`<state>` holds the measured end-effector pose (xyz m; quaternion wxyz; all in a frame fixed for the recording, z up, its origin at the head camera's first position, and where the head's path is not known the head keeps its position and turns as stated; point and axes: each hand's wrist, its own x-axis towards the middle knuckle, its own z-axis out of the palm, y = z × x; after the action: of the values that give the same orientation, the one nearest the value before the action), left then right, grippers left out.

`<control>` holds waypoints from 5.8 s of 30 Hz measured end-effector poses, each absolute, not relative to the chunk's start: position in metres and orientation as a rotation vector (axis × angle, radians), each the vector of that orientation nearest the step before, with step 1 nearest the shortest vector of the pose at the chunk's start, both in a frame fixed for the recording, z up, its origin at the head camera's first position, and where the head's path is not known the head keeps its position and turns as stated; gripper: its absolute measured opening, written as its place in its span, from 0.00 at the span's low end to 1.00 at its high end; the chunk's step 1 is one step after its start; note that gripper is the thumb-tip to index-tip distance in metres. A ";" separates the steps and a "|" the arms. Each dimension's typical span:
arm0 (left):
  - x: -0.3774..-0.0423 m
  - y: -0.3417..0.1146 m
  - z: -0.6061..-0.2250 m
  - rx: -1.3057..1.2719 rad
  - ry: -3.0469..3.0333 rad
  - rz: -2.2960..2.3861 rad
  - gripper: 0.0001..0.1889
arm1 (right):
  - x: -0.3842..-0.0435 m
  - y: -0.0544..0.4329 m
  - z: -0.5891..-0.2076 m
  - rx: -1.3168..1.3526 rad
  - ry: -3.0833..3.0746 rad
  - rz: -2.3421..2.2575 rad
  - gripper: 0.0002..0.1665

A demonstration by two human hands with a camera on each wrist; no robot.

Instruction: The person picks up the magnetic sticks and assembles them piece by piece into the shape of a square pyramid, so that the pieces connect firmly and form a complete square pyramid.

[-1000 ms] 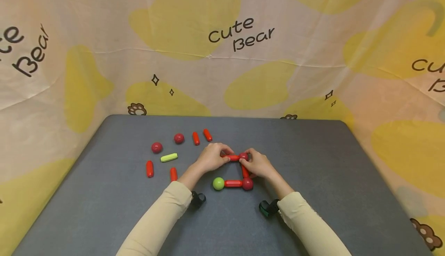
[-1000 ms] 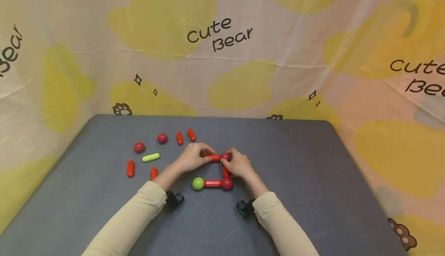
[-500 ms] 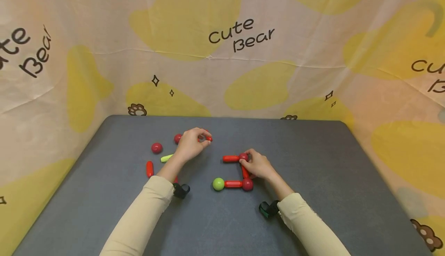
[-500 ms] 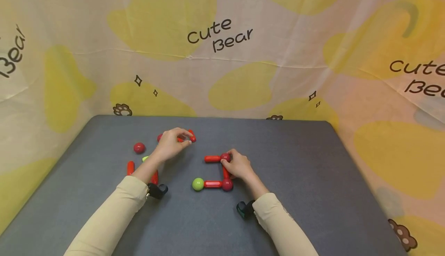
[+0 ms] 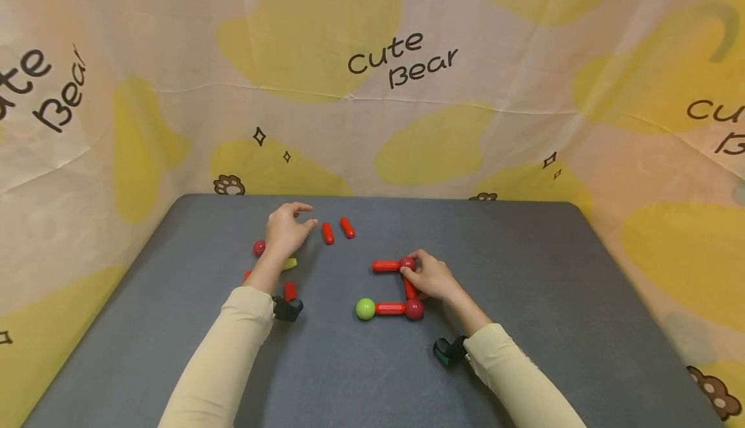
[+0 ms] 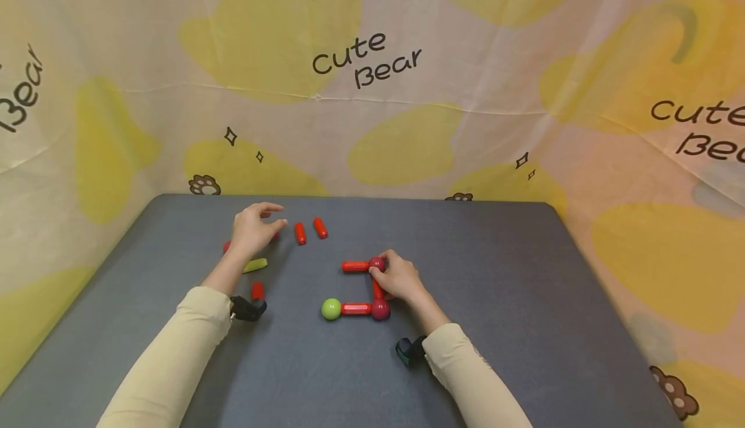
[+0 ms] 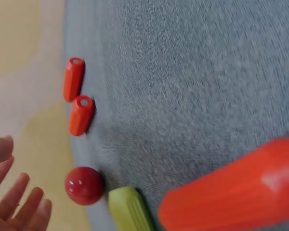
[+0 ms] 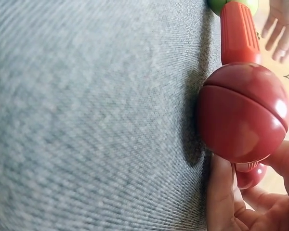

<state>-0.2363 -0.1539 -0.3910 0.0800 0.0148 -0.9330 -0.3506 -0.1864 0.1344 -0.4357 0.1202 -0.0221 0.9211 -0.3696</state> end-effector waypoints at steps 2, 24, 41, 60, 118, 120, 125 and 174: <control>-0.237 -0.157 -0.393 0.072 -2.828 -1.038 0.19 | -0.186 0.134 -0.436 -0.065 2.695 -1.079 0.22; -0.243 -0.170 -0.412 0.180 -2.995 -0.945 0.15 | -0.186 0.133 -0.437 -0.084 2.720 -1.077 0.22; -0.226 -0.150 -0.393 -0.124 -2.946 -0.945 0.15 | -0.187 0.135 -0.437 -0.062 2.684 -1.135 0.23; -0.206 -0.101 -0.409 -0.374 -2.964 -1.061 0.17 | -0.186 0.134 -0.437 -0.051 2.682 -1.148 0.22; -0.172 -0.144 -0.391 -0.299 -2.876 -1.196 0.15 | -0.185 0.132 -0.438 -0.041 2.695 -1.156 0.22; -0.168 -0.152 -0.391 -0.257 -2.861 -1.185 0.16 | -0.186 0.132 -0.438 -0.038 2.695 -1.153 0.22; -0.157 -0.166 -0.395 -0.140 -2.848 -1.124 0.17 | -0.186 0.133 -0.439 -0.033 2.702 -1.146 0.22; -0.154 -0.156 -0.424 -0.113 -3.005 -1.064 0.14 | -0.186 0.133 -0.441 -0.037 2.702 -1.167 0.22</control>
<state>-0.1543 -0.1556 -0.4244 -0.0242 -0.0354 -0.9417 -0.3336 -0.1862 0.1330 -0.4411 0.0988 -0.0125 0.9135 -0.3944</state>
